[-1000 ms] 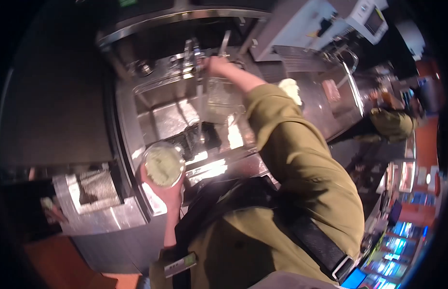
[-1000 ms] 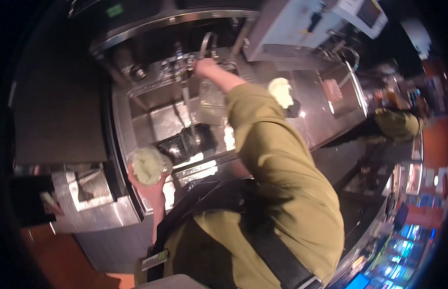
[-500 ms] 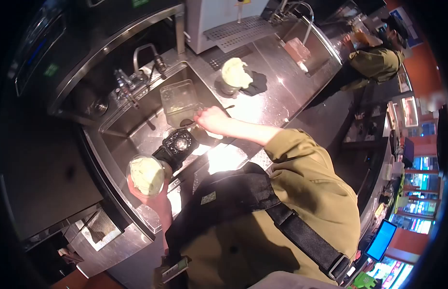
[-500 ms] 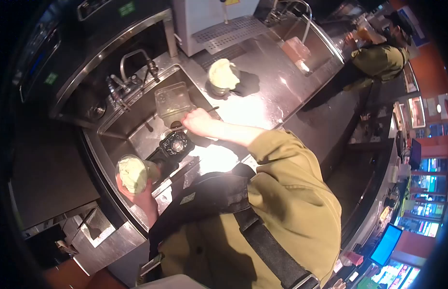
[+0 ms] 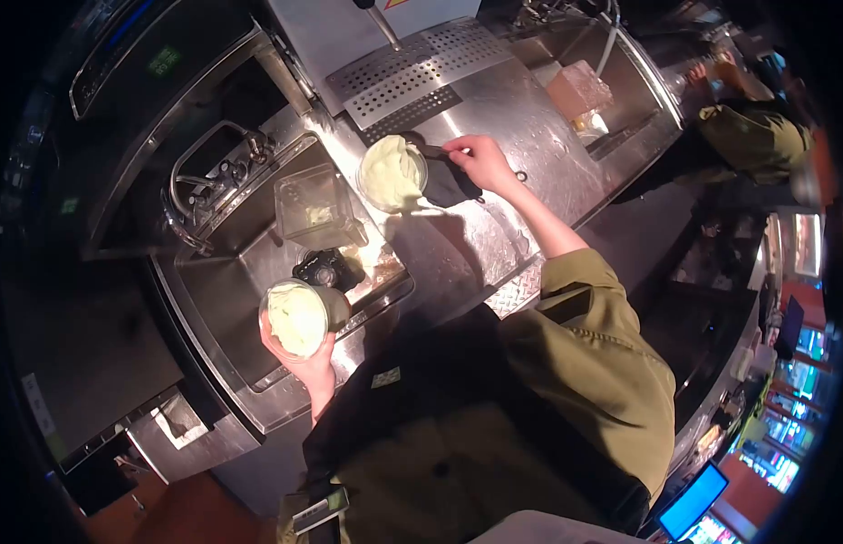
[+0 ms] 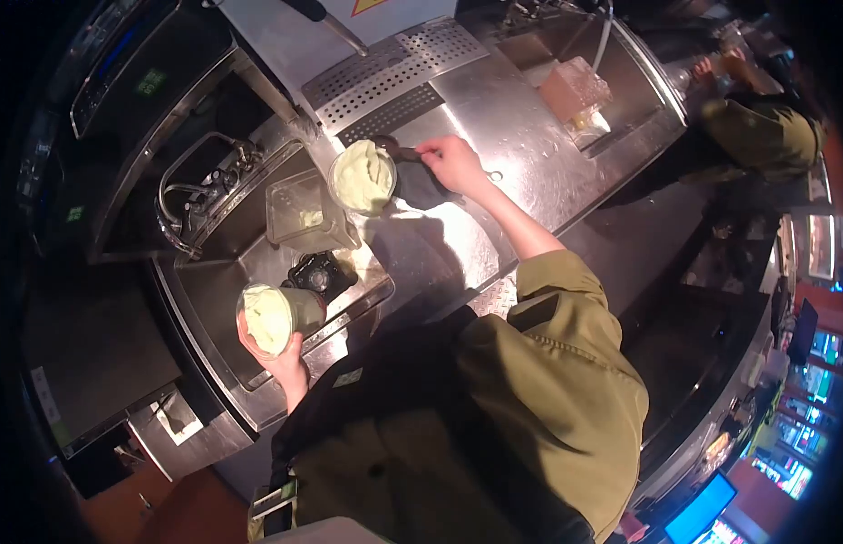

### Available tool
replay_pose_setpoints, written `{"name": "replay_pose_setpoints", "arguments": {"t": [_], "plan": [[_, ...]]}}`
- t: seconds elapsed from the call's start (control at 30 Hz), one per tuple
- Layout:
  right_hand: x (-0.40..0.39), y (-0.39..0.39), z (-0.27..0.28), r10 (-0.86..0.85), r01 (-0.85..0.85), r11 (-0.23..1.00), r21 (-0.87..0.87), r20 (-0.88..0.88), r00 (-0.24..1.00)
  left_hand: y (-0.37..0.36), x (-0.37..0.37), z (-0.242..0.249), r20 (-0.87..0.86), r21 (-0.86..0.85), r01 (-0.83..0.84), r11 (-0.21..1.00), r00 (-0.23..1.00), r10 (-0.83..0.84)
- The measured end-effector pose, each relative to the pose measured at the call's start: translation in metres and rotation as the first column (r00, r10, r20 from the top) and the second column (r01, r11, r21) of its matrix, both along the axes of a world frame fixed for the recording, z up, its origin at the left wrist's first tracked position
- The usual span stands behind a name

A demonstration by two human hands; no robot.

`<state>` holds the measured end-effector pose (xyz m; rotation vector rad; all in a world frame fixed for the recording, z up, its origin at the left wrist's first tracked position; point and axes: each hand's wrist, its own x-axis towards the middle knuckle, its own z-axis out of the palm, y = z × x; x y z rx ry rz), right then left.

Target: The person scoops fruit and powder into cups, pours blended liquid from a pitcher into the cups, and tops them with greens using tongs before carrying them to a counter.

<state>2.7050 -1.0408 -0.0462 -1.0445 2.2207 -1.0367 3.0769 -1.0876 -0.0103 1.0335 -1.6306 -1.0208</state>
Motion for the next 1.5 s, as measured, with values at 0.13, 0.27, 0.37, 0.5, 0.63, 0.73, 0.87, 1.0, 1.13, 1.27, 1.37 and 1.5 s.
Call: {"name": "replay_pose_setpoints", "arguments": {"t": [0.13,0.27,0.37,0.5,0.63,0.73,0.87,1.0,1.13,1.27,1.37,1.5], "plan": [[-0.021,-0.022,0.012,0.198,-0.183,0.979,-0.091,0.202,0.959,0.014,-0.028,0.005,0.000,0.062,-0.081,0.995,0.997,0.081],[-0.031,-0.022,0.031,0.355,-0.376,0.902,-0.215,-0.128,0.926,0.020,-0.043,0.005,0.017,0.091,-0.127,0.988,0.992,0.126],[-0.029,-0.018,0.045,0.345,-0.511,0.831,-0.221,-0.516,0.784,0.020,-0.049,-0.003,0.027,0.113,-0.141,0.984,0.990,0.139],[-0.015,-0.004,0.055,0.317,-0.566,0.811,-0.147,-0.702,0.637,0.018,-0.057,0.001,0.063,0.083,-0.117,0.990,0.992,0.112],[-0.004,0.018,0.039,0.288,-0.529,0.838,-0.131,-0.718,0.634,0.018,-0.057,0.003,0.110,0.026,-0.087,0.996,0.990,0.084],[0.011,0.025,0.062,0.196,-0.474,0.865,-0.167,-0.756,0.625,0.015,-0.051,-0.001,0.176,-0.021,-0.050,0.999,0.983,0.053],[0.021,0.022,0.051,0.191,-0.434,0.887,-0.159,-0.729,0.657,0.014,-0.059,0.003,0.167,0.025,-0.007,1.000,0.986,0.003],[0.033,0.035,0.069,0.224,-0.353,0.935,-0.032,-0.719,0.659,0.012,-0.063,0.007,0.288,0.053,0.045,0.998,0.956,-0.058],[0.046,0.041,0.073,0.215,-0.314,0.949,0.009,-0.750,0.626,0.014,-0.062,0.001,0.045,0.271,0.139,0.953,0.987,-0.157],[0.056,0.036,0.076,0.206,-0.291,0.956,0.018,-0.747,0.632,0.011,-0.061,-0.007,-0.008,0.285,0.219,0.933,0.974,-0.226],[0.061,0.034,0.081,0.214,-0.318,0.948,0.031,-0.799,0.562,0.009,-0.059,-0.013,-0.018,0.293,0.253,0.922,0.966,-0.259],[0.060,0.034,0.078,0.133,-0.386,0.922,-0.019,-0.922,0.363,0.007,-0.059,-0.008,-0.037,0.300,0.269,0.915,0.962,-0.271]]}}
